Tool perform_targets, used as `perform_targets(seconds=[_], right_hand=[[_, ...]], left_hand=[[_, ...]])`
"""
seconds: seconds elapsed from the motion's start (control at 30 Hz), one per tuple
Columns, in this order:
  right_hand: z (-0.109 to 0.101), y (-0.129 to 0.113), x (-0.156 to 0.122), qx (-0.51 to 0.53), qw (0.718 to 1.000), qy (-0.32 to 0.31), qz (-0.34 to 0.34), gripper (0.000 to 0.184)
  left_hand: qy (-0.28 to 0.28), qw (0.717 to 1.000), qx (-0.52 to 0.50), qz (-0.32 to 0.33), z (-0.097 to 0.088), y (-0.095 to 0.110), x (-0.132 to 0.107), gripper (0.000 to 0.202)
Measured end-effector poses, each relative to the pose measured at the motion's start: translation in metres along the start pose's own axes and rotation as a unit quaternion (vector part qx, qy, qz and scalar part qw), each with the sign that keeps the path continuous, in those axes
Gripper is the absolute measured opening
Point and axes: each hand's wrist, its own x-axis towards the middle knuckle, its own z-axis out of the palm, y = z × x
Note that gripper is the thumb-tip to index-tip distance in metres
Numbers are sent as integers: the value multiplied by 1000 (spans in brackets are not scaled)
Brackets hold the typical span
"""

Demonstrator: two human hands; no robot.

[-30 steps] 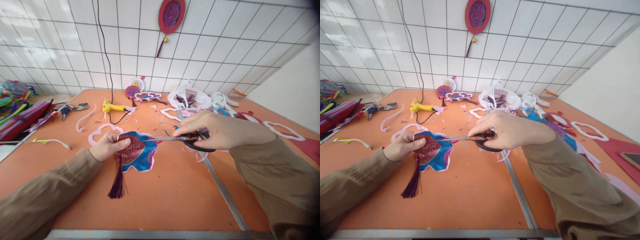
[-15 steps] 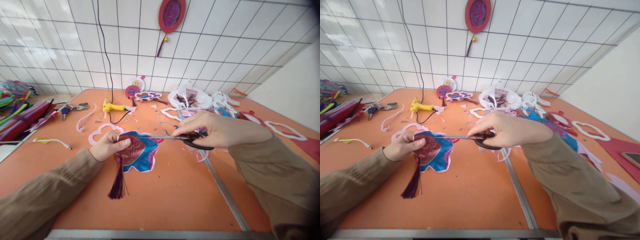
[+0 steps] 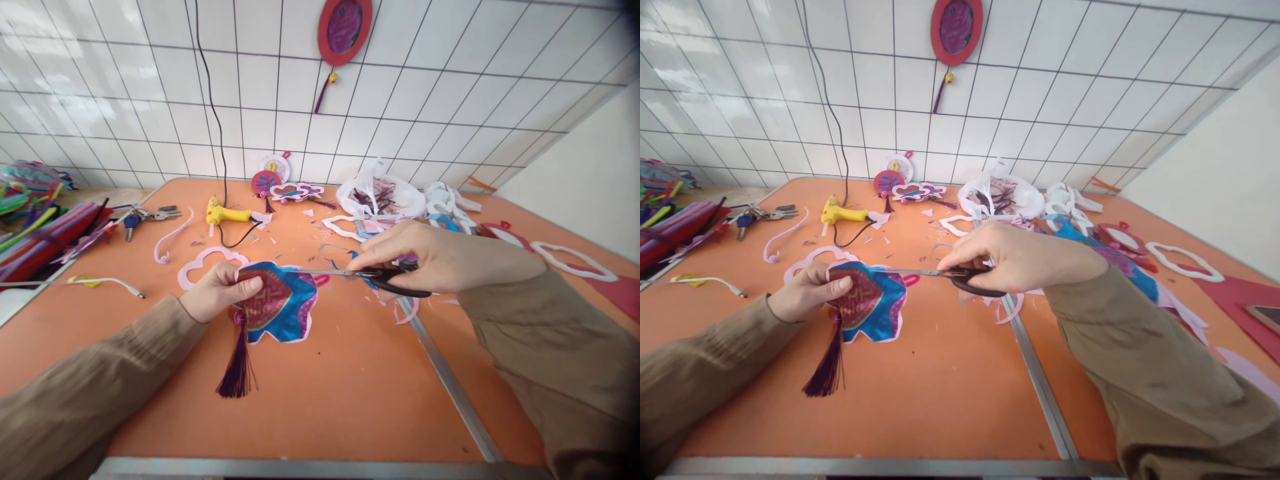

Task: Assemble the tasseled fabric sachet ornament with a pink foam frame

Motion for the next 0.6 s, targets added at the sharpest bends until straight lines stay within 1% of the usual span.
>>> perform_targets(seconds=[0.23,0.4,0.6], right_hand=[[-1,-2,1,21,1000,-21,4,27],[-1,-4,0,21,999,-24,35,25],[-2,-5,1,3,1000,-17,19,25]], left_hand=[[-1,1000,23,1,-1,-1,0,51],[7,999,38,11,1,4,-1,50],[-5,998,51,25,3,10,-1,46]])
